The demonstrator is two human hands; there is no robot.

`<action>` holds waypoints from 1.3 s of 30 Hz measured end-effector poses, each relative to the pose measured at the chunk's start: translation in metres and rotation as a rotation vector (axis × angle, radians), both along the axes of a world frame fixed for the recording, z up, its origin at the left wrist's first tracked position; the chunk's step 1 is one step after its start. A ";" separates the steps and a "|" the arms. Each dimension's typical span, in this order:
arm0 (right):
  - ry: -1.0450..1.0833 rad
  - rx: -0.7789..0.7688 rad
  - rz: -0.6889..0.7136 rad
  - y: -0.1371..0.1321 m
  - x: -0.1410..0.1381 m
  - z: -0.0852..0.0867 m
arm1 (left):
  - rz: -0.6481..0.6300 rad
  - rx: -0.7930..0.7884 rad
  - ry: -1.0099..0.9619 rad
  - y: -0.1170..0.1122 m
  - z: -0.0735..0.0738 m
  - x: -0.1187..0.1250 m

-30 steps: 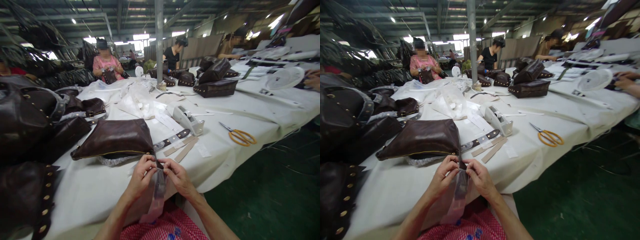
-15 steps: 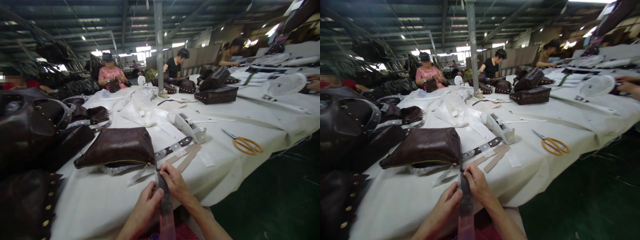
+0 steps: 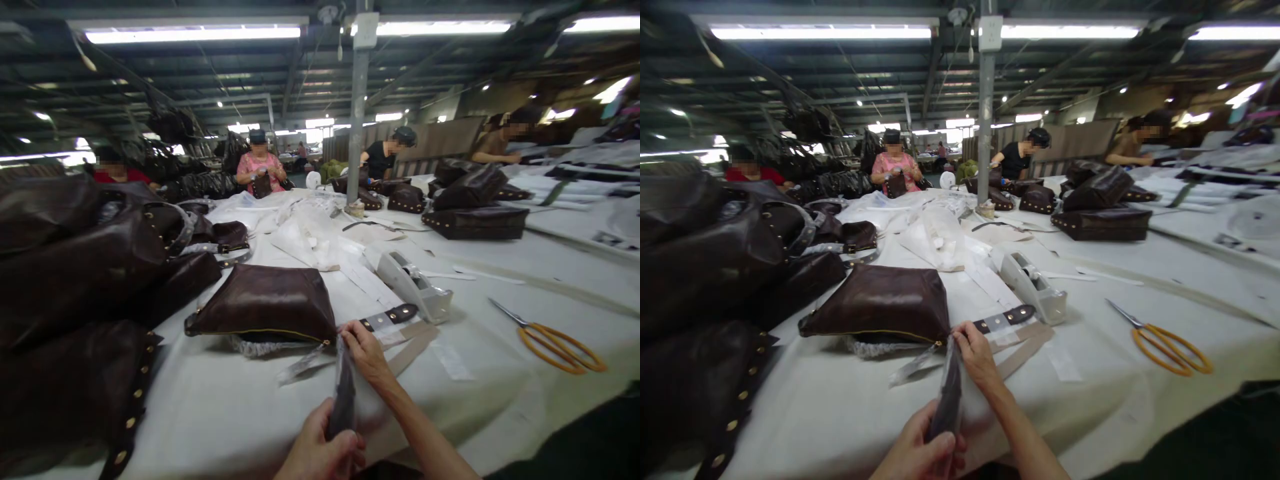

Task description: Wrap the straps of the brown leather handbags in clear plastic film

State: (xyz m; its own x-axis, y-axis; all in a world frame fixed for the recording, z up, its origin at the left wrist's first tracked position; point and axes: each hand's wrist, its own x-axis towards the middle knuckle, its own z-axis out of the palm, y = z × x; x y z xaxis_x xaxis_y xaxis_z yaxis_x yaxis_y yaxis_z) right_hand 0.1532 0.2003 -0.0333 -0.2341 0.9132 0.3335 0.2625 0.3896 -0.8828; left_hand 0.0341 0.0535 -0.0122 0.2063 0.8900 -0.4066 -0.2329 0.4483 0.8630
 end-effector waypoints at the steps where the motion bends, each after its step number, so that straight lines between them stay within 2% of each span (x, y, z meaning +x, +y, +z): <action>1: -0.042 0.021 -0.016 0.009 -0.001 -0.001 | 0.017 -0.012 -0.002 0.006 -0.003 0.004; 4: -0.155 0.094 -0.042 0.037 -0.003 0.006 | 0.076 0.002 -0.004 0.035 -0.011 0.022; 7: -0.194 0.201 -0.103 0.051 -0.008 0.031 | 0.142 0.018 0.028 0.062 -0.013 0.040; 9: -0.197 0.308 -0.135 0.044 -0.014 0.047 | 0.101 0.053 0.125 0.066 -0.005 0.040; 11: -0.218 0.390 -0.061 0.026 -0.022 0.057 | 0.022 0.165 0.306 0.056 0.011 0.024; 12: -0.238 0.401 0.024 0.015 -0.025 0.058 | 0.018 0.266 0.415 0.046 0.020 0.008; 14: -0.290 0.376 0.201 -0.006 -0.030 0.055 | 0.124 0.472 0.650 0.020 0.039 -0.037; 17: -0.372 0.321 0.364 -0.029 -0.038 0.047 | 0.537 0.684 1.045 -0.014 0.055 -0.128; 18: -0.392 0.316 0.400 -0.033 -0.041 0.045 | 0.600 0.711 1.201 -0.021 0.056 -0.159; 20: -0.411 0.328 0.465 -0.037 -0.051 0.043 | 0.602 0.669 1.457 -0.026 0.052 -0.215; 22: -0.414 0.343 0.511 -0.035 -0.062 0.041 | 0.447 0.611 1.593 -0.022 0.048 -0.255; 24: -0.416 0.341 0.509 -0.029 -0.071 0.037 | 0.282 0.610 1.625 -0.014 0.050 -0.278; 27: -0.416 0.316 0.438 -0.013 -0.079 0.029 | 0.108 0.669 1.515 -0.003 0.073 -0.288; 30: -0.411 0.285 0.417 0.003 -0.078 0.029 | 0.117 0.588 1.318 0.007 0.111 -0.284; 33: -0.411 0.287 0.395 0.009 -0.076 0.041 | 0.161 0.526 1.226 0.021 0.145 -0.274; 36: -0.377 0.288 0.347 0.000 -0.083 0.060 | 0.155 0.456 1.174 0.040 0.170 -0.258; 39: -0.278 0.129 0.416 -0.022 -0.104 0.077 | 0.147 0.393 1.189 0.055 0.191 -0.238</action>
State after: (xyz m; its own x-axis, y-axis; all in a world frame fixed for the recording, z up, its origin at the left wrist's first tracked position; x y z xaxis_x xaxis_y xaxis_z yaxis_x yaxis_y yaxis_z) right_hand 0.0490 0.1785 0.0441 -0.6649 0.6792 0.3109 0.2798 0.6124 -0.7394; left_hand -0.2044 0.1086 0.1784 -0.2157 0.9761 0.0249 0.7519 0.1498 0.6420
